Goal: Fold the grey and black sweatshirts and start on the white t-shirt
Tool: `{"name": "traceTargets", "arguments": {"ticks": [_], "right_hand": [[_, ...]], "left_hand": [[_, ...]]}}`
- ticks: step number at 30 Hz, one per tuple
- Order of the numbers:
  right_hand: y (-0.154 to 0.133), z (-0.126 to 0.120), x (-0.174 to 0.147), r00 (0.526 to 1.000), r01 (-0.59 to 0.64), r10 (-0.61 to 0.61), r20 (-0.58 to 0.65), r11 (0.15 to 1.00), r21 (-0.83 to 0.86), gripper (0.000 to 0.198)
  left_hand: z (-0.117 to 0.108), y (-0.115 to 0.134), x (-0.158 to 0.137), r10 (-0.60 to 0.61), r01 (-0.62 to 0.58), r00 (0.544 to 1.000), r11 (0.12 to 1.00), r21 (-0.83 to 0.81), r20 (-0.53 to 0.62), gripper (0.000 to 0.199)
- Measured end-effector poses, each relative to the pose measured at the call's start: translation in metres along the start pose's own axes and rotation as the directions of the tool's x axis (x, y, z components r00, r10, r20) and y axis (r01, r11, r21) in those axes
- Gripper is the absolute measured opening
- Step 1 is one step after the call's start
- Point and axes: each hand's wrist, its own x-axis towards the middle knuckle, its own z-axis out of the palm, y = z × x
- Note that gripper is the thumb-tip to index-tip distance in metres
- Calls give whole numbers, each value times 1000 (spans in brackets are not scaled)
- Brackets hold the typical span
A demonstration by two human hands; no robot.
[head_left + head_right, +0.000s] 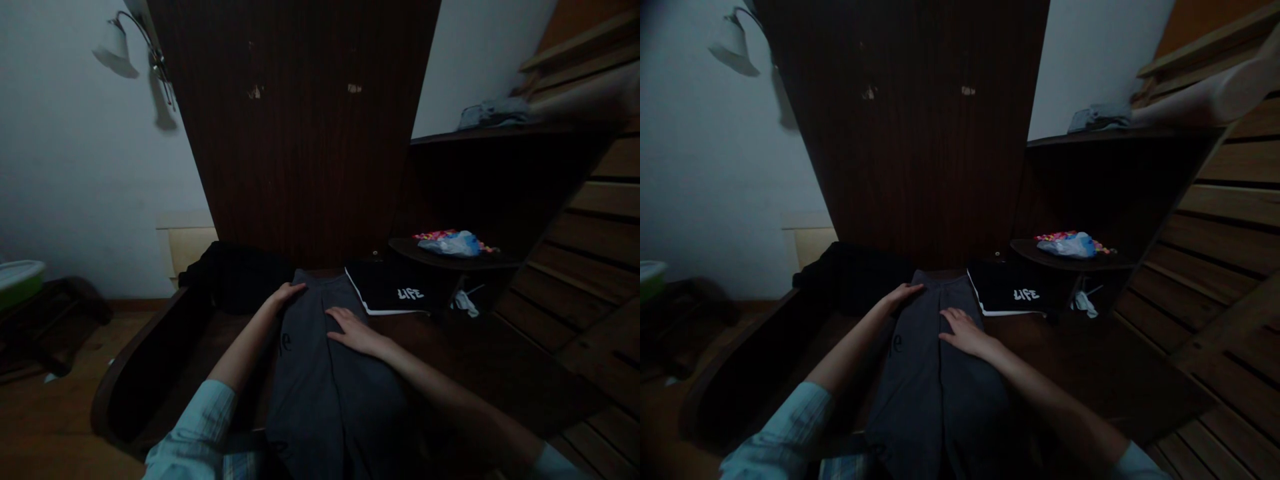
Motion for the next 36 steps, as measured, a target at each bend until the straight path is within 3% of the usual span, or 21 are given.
{"name": "traceTargets", "arguments": {"ticks": [4, 10, 19, 24, 27, 29, 30, 33, 36], "right_hand": [[1, 22, -17, 997, -54, 49, -58, 994, -91, 55], [2, 25, -14, 998, -57, 57, -9, 991, -120, 62], [9, 16, 40, 992, -100, 109, 65, 987, -126, 64], [10, 13, 57, 990, -115, 125, 69, 984, -139, 63], [11, 15, 56, 990, -118, 126, 57, 984, -133, 62], [13, 17, 56, 991, -113, 121, 50, 986, -126, 62], [14, 18, 56, 992, -110, 116, 44, 987, -121, 63], [18, 20, 58, 994, -111, 111, -6, 989, -92, 65], [22, 23, 62, 988, -146, 143, -62, 988, -53, 55]], "left_hand": [[10, 5, 0, 116, -110, 984, 993, 49, -135, 32], [13, 18, 1, 294, -196, 905, 929, 312, -307, 21], [2, 27, 29, 399, -181, 850, 834, 521, -344, 21], [-6, 24, 36, 419, -204, 855, 812, 546, -304, 40], [-9, 14, 15, 538, -248, 789, 721, 647, -297, 52], [-8, 7, -7, 612, -277, 749, 638, 718, -255, 44], [-6, 4, -20, 618, -296, 759, 608, 736, -206, 34], [8, -2, -57, 513, -382, 857, 580, 720, 42, 16], [28, -5, -84, 468, -450, 866, 576, 683, 176, 17]]}}
